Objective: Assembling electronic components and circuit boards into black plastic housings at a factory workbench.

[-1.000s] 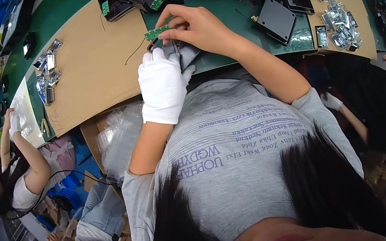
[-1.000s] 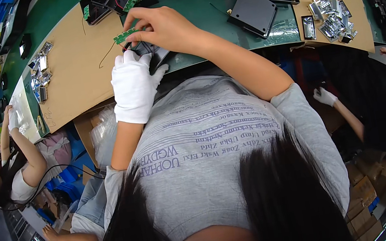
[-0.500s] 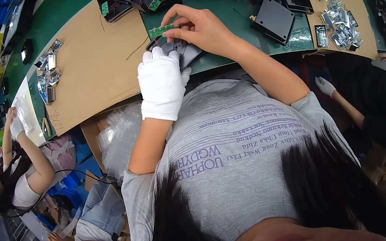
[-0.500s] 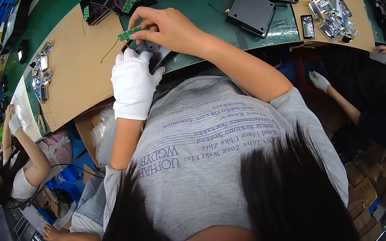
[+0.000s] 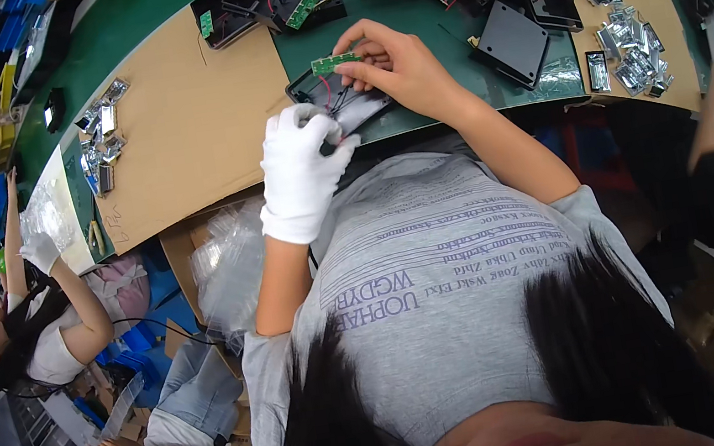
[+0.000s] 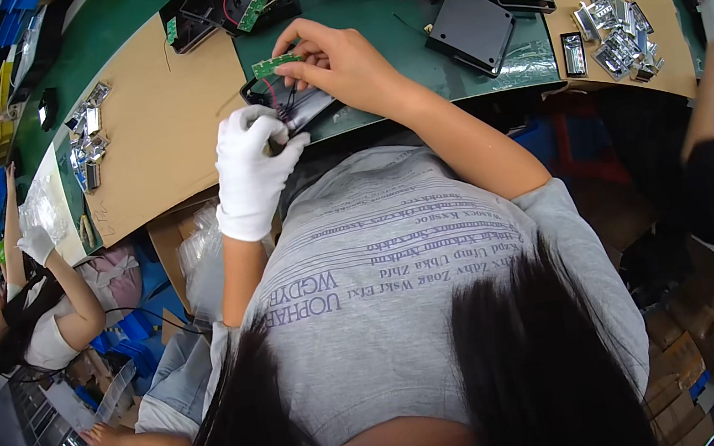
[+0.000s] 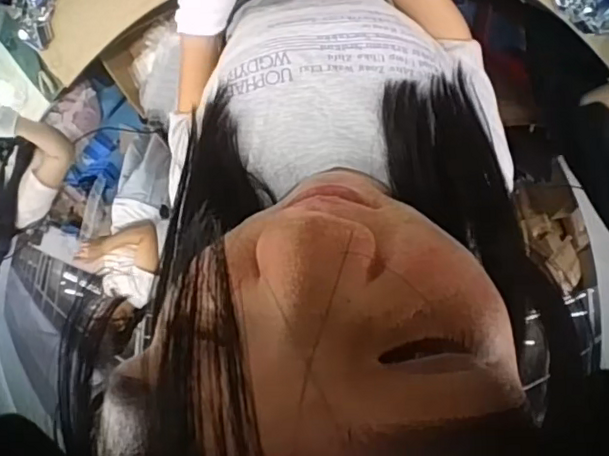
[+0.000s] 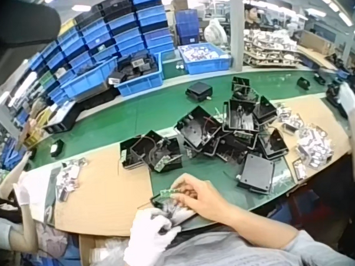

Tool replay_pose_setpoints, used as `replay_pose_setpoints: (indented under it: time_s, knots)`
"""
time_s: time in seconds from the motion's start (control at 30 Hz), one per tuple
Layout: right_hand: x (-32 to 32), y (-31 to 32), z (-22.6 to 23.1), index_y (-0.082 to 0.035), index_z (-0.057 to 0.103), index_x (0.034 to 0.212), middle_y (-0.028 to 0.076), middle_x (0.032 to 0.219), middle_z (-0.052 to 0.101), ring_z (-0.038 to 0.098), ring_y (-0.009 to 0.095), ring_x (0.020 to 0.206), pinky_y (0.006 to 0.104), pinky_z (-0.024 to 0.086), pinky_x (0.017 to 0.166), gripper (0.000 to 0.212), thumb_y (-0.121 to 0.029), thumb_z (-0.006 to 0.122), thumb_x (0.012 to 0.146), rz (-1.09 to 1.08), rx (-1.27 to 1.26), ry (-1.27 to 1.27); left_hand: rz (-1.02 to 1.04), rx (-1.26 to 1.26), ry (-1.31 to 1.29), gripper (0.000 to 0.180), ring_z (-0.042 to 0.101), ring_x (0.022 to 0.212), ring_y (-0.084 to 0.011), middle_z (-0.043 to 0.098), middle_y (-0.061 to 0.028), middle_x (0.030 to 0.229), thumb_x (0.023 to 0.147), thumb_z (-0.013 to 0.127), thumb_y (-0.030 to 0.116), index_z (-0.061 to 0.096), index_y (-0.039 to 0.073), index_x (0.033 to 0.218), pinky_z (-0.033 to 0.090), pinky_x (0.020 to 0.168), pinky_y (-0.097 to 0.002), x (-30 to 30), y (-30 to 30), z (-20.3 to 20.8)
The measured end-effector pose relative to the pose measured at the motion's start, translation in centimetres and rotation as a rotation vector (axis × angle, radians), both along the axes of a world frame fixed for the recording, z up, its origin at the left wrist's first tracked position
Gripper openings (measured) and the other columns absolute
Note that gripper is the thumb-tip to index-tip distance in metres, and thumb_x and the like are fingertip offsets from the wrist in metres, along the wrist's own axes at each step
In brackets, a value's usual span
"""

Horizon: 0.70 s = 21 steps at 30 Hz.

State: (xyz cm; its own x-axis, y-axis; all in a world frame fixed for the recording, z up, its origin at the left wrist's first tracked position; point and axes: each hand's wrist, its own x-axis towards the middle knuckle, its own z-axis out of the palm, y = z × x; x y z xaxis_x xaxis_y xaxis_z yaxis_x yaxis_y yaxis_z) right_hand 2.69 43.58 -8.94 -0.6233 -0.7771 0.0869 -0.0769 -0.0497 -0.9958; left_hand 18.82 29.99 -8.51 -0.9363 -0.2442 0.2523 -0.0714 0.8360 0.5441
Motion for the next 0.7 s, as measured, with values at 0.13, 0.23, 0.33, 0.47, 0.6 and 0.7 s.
replay_pose_setpoints:
  time_s: [0.13, 0.23, 0.33, 0.47, 0.6, 0.7]
  knots:
    - [0.1, 1.0, -0.5, -0.003, 0.066, 0.111, 0.006, 0.088, 0.072, 0.064, 0.012, 0.073, 0.0230, 0.053, 0.070, 0.016, -0.001, 0.065, 0.095, 0.053, -0.021, -0.025, -0.072, 0.349, 0.170, 0.018, 0.058, 0.092, -0.0228, 0.066, -0.0086, 0.097, 0.073, 0.080, 0.009, 0.063, 0.011, 0.079, 0.048, 0.075, -0.0341, 2.5, -2.6, 0.7]
    - [0.2, 1.2, -0.8, -0.003, 0.067, 0.111, 0.006, 0.088, 0.072, 0.065, 0.012, 0.076, 0.0234, 0.053, 0.072, 0.016, 0.000, 0.063, 0.095, 0.084, -0.041, -0.002, -0.153, 1.044, 0.491, 0.031, 0.052, 0.065, -0.0103, 0.069, -0.0115, 0.107, 0.104, 0.056, 0.036, 0.068, 0.010, 0.091, 0.044, 0.064, -0.0255, 3.1, -5.8, -0.2]
    - [0.4, 1.2, -1.2, -0.005, 0.069, 0.109, 0.003, 0.087, 0.073, 0.067, 0.013, 0.081, 0.0239, 0.052, 0.072, 0.018, 0.001, 0.063, 0.093, 0.108, -0.084, 0.083, 0.193, 1.062, 0.258, 0.047, 0.042, 0.052, -0.0047, 0.069, -0.0118, 0.104, 0.109, 0.042, 0.047, 0.062, 0.006, 0.122, 0.037, 0.052, -0.0200, 0.4, -3.4, 3.1]
    - [0.7, 1.0, -1.8, -0.005, 0.071, 0.105, 0.002, 0.086, 0.072, 0.065, 0.012, 0.078, 0.0242, 0.051, 0.071, 0.017, 0.002, 0.064, 0.091, 0.079, -0.143, 0.132, -0.060, 1.145, -0.145, 0.046, 0.043, 0.052, -0.0046, 0.069, -0.0144, 0.109, 0.108, 0.047, 0.036, 0.050, 0.004, 0.140, 0.033, 0.048, -0.0168, -1.5, -2.8, 3.3]
    - [0.5, 1.6, -1.9, -0.004, 0.072, 0.105, 0.003, 0.089, 0.073, 0.067, 0.013, 0.078, 0.0238, 0.051, 0.068, 0.018, 0.005, 0.064, 0.091, 0.029, -0.065, 0.332, -0.016, 0.983, -0.121, 0.037, 0.048, 0.056, -0.0088, 0.071, -0.0132, 0.108, 0.103, 0.056, 0.021, 0.055, 0.004, 0.135, 0.040, 0.052, -0.0215, -1.5, -2.6, 1.0]
    - [0.8, 1.7, -2.0, -0.002, 0.072, 0.106, 0.006, 0.092, 0.074, 0.069, 0.013, 0.080, 0.0232, 0.050, 0.066, 0.019, 0.008, 0.063, 0.092, -0.005, 0.028, 0.516, 0.072, 0.840, -0.032, 0.033, 0.052, 0.058, -0.0113, 0.073, -0.0111, 0.105, 0.099, 0.062, 0.012, 0.058, 0.006, 0.131, 0.044, 0.054, -0.0254, -1.5, -2.0, -0.5]
